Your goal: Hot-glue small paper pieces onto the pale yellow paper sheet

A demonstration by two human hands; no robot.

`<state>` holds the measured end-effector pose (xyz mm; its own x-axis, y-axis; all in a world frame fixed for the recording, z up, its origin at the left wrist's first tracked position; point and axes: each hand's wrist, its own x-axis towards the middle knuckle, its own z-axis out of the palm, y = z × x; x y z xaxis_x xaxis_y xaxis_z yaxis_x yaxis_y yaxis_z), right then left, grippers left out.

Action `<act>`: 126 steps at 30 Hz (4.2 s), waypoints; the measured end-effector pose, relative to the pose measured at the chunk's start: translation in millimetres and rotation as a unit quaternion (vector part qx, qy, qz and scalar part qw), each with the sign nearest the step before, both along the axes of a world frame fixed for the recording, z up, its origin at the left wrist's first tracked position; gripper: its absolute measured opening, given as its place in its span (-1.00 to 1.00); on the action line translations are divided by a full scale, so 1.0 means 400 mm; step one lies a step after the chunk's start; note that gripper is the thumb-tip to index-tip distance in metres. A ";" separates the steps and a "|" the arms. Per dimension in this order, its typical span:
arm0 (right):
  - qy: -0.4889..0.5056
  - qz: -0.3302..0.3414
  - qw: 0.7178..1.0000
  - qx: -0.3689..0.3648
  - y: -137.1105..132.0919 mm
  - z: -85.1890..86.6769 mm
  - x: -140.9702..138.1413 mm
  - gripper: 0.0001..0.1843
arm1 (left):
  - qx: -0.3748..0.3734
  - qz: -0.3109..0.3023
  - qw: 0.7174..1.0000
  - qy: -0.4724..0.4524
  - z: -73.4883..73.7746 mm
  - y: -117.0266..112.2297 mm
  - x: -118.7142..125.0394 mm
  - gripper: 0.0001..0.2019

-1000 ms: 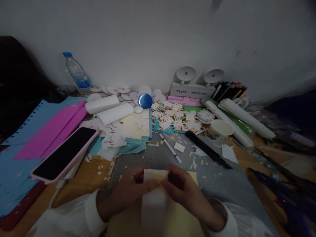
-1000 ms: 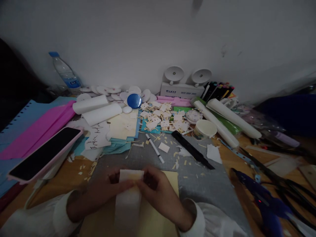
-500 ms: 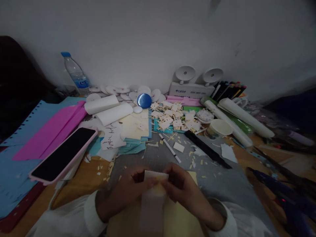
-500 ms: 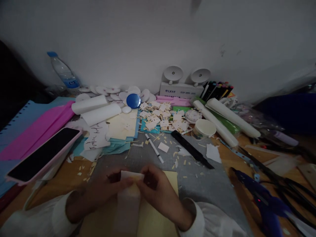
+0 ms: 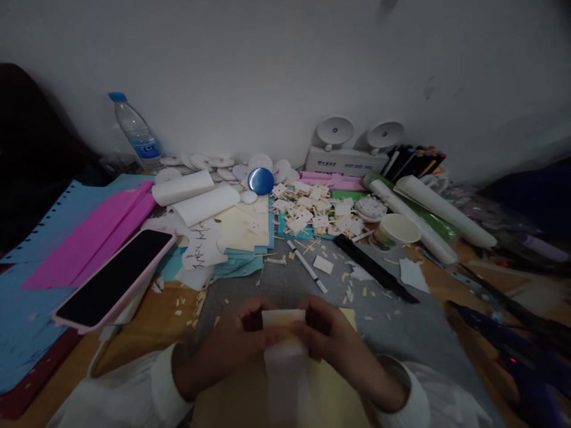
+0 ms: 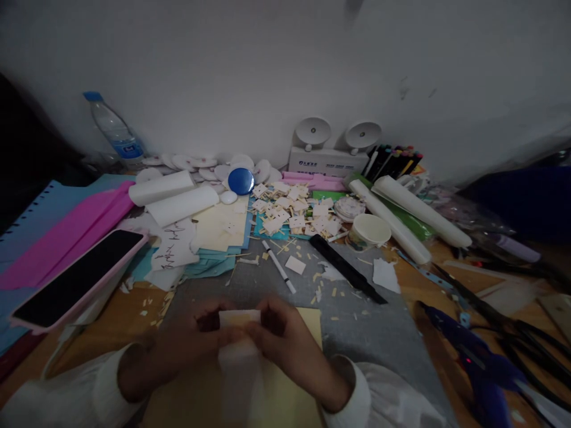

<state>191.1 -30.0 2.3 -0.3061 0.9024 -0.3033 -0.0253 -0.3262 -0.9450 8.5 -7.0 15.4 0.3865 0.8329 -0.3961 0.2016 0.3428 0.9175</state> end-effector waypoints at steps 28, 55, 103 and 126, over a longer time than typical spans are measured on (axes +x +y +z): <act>0.024 0.091 0.993 -0.077 0.000 0.005 0.031 -0.56 | -0.069 -0.040 0.994 -0.069 0.004 0.018 -0.007 -0.73; 0.000 0.021 0.999 -0.026 0.000 -0.005 0.012 -0.53 | -0.035 -0.021 0.999 -0.036 -0.021 0.016 -0.017 -0.82; -0.290 0.020 0.924 0.250 0.044 -0.057 0.037 -0.82 | 0.337 -0.039 0.913 0.227 -0.049 -0.006 -0.014 -0.76; -0.386 0.008 0.881 0.273 0.100 -0.064 0.038 -0.86 | 0.505 -0.264 0.733 0.370 -0.013 -0.060 -0.022 -0.60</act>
<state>206.2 10.0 -23.5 -0.2130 0.9758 0.0501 0.6947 0.1873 -0.6945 -0.5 -31.1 10.0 0.7518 0.6570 0.0556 0.6325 -0.7424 0.2210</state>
